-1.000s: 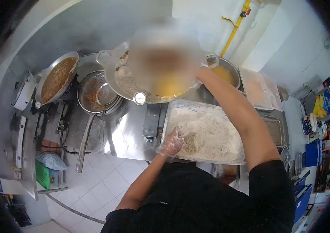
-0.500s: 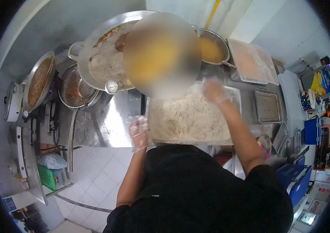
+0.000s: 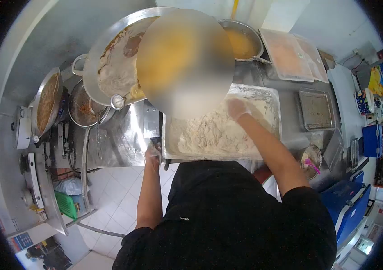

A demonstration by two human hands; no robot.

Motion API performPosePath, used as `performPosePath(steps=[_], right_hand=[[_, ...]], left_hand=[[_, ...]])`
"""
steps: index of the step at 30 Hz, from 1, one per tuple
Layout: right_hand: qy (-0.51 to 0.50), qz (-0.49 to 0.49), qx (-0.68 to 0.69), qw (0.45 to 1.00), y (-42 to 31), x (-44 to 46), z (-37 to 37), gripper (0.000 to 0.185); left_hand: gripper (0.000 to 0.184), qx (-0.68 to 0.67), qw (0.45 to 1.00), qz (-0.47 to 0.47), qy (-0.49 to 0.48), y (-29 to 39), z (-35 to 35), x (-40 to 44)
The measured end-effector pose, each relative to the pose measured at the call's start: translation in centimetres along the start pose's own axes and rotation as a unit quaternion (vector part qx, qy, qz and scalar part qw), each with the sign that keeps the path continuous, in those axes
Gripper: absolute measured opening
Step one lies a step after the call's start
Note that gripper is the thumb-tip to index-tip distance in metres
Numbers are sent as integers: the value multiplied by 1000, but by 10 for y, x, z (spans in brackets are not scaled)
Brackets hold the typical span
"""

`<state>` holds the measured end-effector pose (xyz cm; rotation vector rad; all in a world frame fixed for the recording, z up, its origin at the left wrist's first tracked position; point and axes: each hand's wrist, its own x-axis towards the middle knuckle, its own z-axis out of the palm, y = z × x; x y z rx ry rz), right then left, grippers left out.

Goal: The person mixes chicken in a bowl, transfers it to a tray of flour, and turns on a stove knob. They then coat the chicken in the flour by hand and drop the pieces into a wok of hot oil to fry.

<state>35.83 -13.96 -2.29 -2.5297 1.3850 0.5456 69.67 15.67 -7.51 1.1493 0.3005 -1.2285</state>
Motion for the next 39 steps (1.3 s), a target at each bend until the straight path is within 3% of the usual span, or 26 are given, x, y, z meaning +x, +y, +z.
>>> performPosePath(steps=[2,4,5,7,8,11,14,17,20,22,24,26,27,28,30,32,34,35,38,39], right_hand=[[0,59,40,997,34,11,2,31],[309,17,56,949,59,-19,8,32],[195,23,229,953,79,-22,8,36],[102,15,369,924,96,-35,-2,42],[132,3,346,929,97,-53,-11,44],[90,-60,190,976,102,-74,-38,44],[56,-70,517,851,110,-64,-44,42],[36,-81,762,642,46,-96,-137,39],[34,-102,804,585,-9,-113,-228,32],[101,-166,757,624,-46,-118,-273,31],[95,-238,728,636,-73,-112,-305,29],[11,-315,716,623,-93,-96,-333,27],[21,-356,654,668,-103,-75,-340,28],[32,-394,586,707,-112,-46,-340,30],[18,-398,511,762,-134,-9,-336,33],[-29,-336,501,797,-157,9,-330,37],[34,-288,273,917,-176,8,-331,40],[58,-273,183,943,-179,12,-330,39],[110,-250,-34,961,-180,35,-323,31],[163,-245,47,955,-176,36,-321,28]], left_hand=[[29,-8,1000,9,-17,-8,-7,12],[29,-44,998,-28,32,-4,-4,18],[29,-64,995,-46,58,-3,-5,18],[29,-22,996,-22,88,-5,-6,21],[29,-2,995,-10,103,-7,-3,23],[23,-1,998,-16,63,1,5,9],[19,-71,994,-71,51,8,13,1],[20,-40,996,-75,12,9,7,-2],[21,-16,998,-50,17,5,0,0],[25,-9,999,-37,-15,-8,-25,18],[24,-49,998,-40,20,7,-2,-9],[26,-62,998,-33,3,10,-9,-23],[25,-27,998,6,64,6,-18,-9],[25,-31,997,35,58,9,-19,-11],[26,-38,994,89,52,14,-19,-22],[26,-5,990,125,66,25,-7,-45],[25,5,991,113,65,34,-1,-64],[25,34,988,128,73,36,4,-73],[24,90,980,162,67,41,18,-90],[24,87,981,166,47,41,19,-94]])
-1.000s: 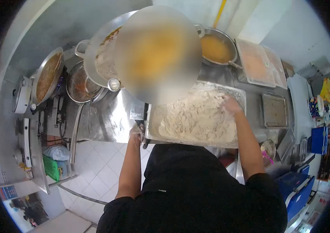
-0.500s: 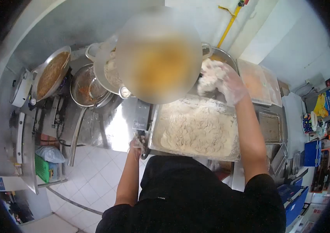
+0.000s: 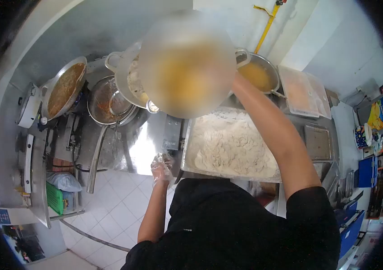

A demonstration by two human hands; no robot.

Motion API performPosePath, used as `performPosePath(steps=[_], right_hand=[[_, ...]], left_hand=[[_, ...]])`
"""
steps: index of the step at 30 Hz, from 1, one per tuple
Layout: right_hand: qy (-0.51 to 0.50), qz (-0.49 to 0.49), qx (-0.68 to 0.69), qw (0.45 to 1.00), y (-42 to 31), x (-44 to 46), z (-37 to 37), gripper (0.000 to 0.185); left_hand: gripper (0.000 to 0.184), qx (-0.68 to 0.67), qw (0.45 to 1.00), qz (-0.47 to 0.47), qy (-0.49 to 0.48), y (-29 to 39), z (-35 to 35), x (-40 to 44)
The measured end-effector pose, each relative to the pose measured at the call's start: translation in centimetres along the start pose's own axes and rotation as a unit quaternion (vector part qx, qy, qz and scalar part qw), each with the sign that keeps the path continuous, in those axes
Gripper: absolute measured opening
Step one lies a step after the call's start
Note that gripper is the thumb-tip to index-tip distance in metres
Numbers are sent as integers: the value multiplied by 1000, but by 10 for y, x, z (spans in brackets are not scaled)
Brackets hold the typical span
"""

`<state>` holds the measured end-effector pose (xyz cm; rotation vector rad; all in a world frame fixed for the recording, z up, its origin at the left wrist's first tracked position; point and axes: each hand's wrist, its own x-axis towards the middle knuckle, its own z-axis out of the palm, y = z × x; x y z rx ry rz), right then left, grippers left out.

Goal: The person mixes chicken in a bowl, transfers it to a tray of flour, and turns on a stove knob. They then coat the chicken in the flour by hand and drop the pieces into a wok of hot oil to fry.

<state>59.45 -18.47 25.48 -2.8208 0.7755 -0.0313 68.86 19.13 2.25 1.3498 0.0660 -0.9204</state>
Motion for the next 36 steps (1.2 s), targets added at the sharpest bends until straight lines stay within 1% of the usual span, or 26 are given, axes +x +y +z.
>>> performPosePath(steps=[1,2,4,5,7,8,9,10,11,12,13,14,15,16,17,19,21,23,26,29,32,35,36], right_hand=[[70,15,64,995,8,-5,0,24],[140,32,126,982,11,-15,-7,21],[195,37,87,976,-2,-62,-42,17],[223,37,65,972,-7,-85,-49,16],[138,93,-18,986,-8,-126,-31,15],[84,88,-37,992,-3,-145,-3,13],[30,81,-54,995,6,-159,44,13],[-92,107,-54,988,13,-164,103,14],[-213,128,16,968,1,-183,138,41],[-254,158,-36,954,-25,-204,171,72],[-285,73,-97,951,-16,-211,225,76],[-281,51,-101,953,-17,-215,242,75],[-277,28,-104,955,-25,-217,243,74],[-240,70,-48,967,-33,-220,245,67],[-203,112,10,973,-41,-222,237,61],[-176,132,55,974,-22,-221,286,45],[-165,126,80,975,-16,-217,276,35],[-178,86,85,977,-7,-217,256,27],[-153,100,79,980,40,-203,297,28],[-128,138,199,962,48,-214,228,26],[-160,89,150,972,70,-222,218,23],[-165,91,187,964,76,-216,188,33],[-154,60,149,975,72,-215,170,31]], left_hand=[[25,-6,1000,4,-18,1,0,-4],[24,-2,1000,5,-13,3,4,-9],[22,9,1000,6,-3,8,15,-25],[22,3,1000,17,-18,12,22,-34],[21,-13,998,42,-49,18,38,-47],[16,24,992,92,-85,13,41,-44],[10,57,981,143,-119,8,45,-40],[7,110,961,218,-127,4,62,-41],[5,164,933,289,-136,1,75,-42],[6,115,969,146,-164,7,88,-48],[5,173,944,214,-185,7,98,-49],[4,227,911,279,-203,6,107,-49],[4,278,870,344,-219,5,114,-49],[6,306,869,317,-224,-12,110,-36],[5,329,863,314,-220,-12,113,-39],[4,377,847,306,-216,-6,121,-46],[3,338,864,303,-217,-11,123,-45],[6,295,882,300,-212,-14,125,-44],[7,329,867,310,-212,-6,126,-47],[5,289,890,275,-223,-11,124,-43],[3,329,875,270,-229,-2,132,-55],[5,375,836,289,-277,10,138,-59],[10,404,809,276,-326,9,137,-49]])
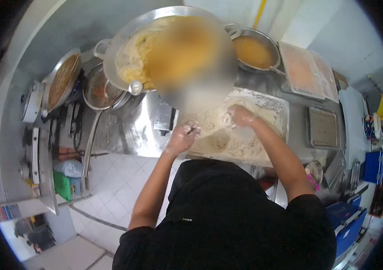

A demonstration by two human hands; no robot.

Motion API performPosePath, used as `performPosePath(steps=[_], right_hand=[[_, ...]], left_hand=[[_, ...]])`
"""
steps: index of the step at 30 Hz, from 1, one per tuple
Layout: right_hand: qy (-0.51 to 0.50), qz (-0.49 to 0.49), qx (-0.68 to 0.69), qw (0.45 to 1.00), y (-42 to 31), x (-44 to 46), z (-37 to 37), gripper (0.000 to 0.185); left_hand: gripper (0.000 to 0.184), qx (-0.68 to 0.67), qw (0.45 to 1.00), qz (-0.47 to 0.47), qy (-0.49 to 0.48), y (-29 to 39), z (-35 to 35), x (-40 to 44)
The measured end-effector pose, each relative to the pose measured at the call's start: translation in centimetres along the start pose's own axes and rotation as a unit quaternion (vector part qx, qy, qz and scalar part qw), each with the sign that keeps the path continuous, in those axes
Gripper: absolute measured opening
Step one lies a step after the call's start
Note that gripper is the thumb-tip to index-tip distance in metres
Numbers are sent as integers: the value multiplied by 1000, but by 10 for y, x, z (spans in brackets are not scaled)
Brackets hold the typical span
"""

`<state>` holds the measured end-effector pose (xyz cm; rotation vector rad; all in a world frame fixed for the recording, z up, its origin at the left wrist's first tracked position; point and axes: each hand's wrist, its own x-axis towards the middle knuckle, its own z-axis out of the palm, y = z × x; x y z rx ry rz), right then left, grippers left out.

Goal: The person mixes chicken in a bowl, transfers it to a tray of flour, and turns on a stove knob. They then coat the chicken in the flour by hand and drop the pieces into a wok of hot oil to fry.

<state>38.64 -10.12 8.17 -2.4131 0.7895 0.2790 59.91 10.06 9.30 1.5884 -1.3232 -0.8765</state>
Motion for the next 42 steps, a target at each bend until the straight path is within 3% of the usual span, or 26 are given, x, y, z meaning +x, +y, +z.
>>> performPosePath(steps=[2,3,5,6,7,14,20,22,25,27,28,30,32,34,36,37,38,40,42], right_hand=[[19,-17,-20,999,-20,-10,-35,28],[37,-27,-13,999,-26,-15,-52,29],[70,-68,-10,995,-37,-15,-90,31],[80,-87,-12,993,-40,-9,-109,32],[87,-105,-17,990,-41,0,-126,33],[71,-178,-153,969,-68,132,-178,39],[90,-184,-206,957,-83,199,-192,44],[139,-162,-209,954,-84,224,-203,46],[301,-51,-225,925,-70,224,-244,39],[396,-124,-185,891,-83,175,-255,38],[379,-112,-49,917,-90,147,-268,38],[330,-85,227,913,-110,55,-260,38],[373,-103,-53,920,-72,1,-235,31],[321,4,-105,941,-39,-48,-183,32],[79,139,-236,958,0,-63,-113,32],[95,163,-125,974,3,-91,-74,42],[58,222,-106,967,27,-96,-13,66],[-79,186,-237,950,10,-105,16,70],[-38,229,-94,968,13,-108,33,68]], left_hand=[[24,126,976,12,-176,36,-21,11],[28,182,958,115,-187,37,-15,17],[32,284,901,142,-296,57,-7,31],[33,289,906,165,-261,69,-4,25],[33,402,812,170,-387,102,9,40],[32,372,826,149,-397,162,1,49],[31,414,774,126,-463,183,-6,55],[31,432,758,103,-477,186,-13,62],[30,464,752,45,-467,180,-24,70],[30,433,801,20,-413,145,-28,52],[32,346,864,30,-365,86,-16,62],[35,289,917,41,-271,58,-25,45],[41,281,918,45,-277,28,-20,36],[37,147,964,-54,-214,53,-7,29],[36,97,978,-110,-147,53,13,30],[36,71,986,-82,-130,36,33,30],[36,45,991,-55,-109,16,53,30],[36,75,991,1,-110,14,68,33],[38,128,982,-11,-138,44,64,36]])
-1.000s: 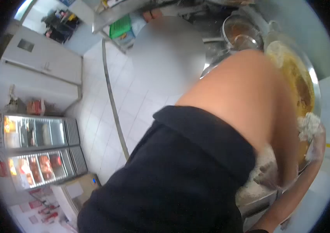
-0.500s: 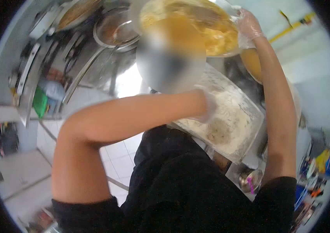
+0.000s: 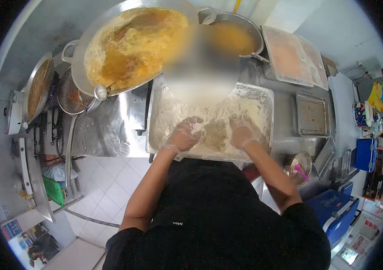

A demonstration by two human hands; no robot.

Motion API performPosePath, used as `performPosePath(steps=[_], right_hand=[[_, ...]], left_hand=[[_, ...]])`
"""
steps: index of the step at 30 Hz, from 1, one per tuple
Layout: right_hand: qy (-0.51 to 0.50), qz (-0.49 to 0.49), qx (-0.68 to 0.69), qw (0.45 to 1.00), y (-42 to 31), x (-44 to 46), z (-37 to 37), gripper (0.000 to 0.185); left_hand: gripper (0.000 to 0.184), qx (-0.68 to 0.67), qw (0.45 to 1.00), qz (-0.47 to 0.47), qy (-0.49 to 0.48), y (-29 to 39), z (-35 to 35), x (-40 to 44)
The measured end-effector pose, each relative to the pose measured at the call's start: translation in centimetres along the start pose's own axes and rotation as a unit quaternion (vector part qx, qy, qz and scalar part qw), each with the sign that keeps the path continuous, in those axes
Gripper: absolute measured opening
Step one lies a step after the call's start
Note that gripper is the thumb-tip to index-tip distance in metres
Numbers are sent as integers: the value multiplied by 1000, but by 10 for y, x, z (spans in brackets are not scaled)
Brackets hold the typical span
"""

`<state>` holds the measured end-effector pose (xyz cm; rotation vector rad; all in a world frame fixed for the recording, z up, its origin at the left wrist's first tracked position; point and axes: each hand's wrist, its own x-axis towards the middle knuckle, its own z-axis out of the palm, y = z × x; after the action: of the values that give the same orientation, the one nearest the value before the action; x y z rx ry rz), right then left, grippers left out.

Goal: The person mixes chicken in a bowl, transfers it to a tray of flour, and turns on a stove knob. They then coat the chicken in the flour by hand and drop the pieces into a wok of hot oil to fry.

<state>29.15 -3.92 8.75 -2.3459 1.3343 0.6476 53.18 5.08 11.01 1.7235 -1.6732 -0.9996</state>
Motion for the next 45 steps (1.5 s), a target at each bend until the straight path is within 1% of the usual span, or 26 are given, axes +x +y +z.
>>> performPosePath(steps=[1,3,4,7,8,10,11,13,14,16,17,19,20,22,23,25,28,30,32,35,36,39,40,42,43,45], right_hand=[[-1,14,75,997,0,-1,7,67],[174,-60,127,975,11,-10,14,55],[260,-91,152,949,20,-14,16,49],[462,-242,139,842,42,44,100,35],[392,-191,234,869,39,49,93,34],[220,-96,407,881,18,60,75,30],[244,-102,319,910,34,70,94,31],[203,-34,124,971,73,73,107,31],[133,39,18,990,78,57,96,30],[137,-1,-26,990,65,10,40,45],[221,-24,-73,972,58,1,45,56],[214,-52,-112,969,40,10,54,77],[120,-48,-114,985,29,19,61,85],[201,-127,-161,958,19,21,68,81],[243,-162,-188,938,14,22,71,78],[373,-288,-254,844,29,41,89,70],[249,-267,-123,923,77,76,98,52],[215,-198,176,940,98,101,100,46],[288,-209,53,933,84,61,46,37],[67,-113,250,959,105,71,34,39],[73,30,52,995,76,44,10,34],[149,-34,59,986,138,88,72,31],[104,-33,178,978,140,78,63,31],[18,-35,410,911,118,52,23,30],[30,-38,337,940,111,44,1,30],[48,-38,185,981,97,31,-45,31]], left_hand=[[39,25,1000,-12,-13,8,-4,-3],[36,-8,1000,-10,-7,-4,0,-5],[35,-25,1000,-5,-7,-11,4,-5],[34,27,997,68,-19,-22,12,-5],[33,3,999,29,-21,-18,12,-4],[30,-45,997,-60,-13,-7,13,-11],[29,-53,997,-59,0,-6,13,-20],[27,-65,996,-44,30,-13,17,-25],[25,-243,968,-57,40,-28,26,-31],[26,-159,984,-49,65,-29,26,-39],[27,-115,989,-54,81,-29,22,-42],[32,-45,994,-76,70,-25,16,-44],[34,-65,992,-60,94,-30,22,-47],[37,-108,985,-9,132,-49,39,-41],[37,-108,986,-18,123,-47,36,-39],[38,-113,988,-36,94,-41,35,-38],[38,-98,990,-30,101,-52,40,-38],[37,-86,990,-17,108,-51,38,-40],[36,-62,991,-19,115,-54,33,-43],[34,-41,991,-15,124,-60,35,-44],[33,-47,991,3,127,-64,33,-43],[31,7,992,48,120,-74,16,-39],[31,38,991,57,118,-79,12,-42],[29,41,989,39,140,-90,10,-46],[28,42,987,31,152,-95,10,-46],[28,155,968,81,180,-105,10,-48]])
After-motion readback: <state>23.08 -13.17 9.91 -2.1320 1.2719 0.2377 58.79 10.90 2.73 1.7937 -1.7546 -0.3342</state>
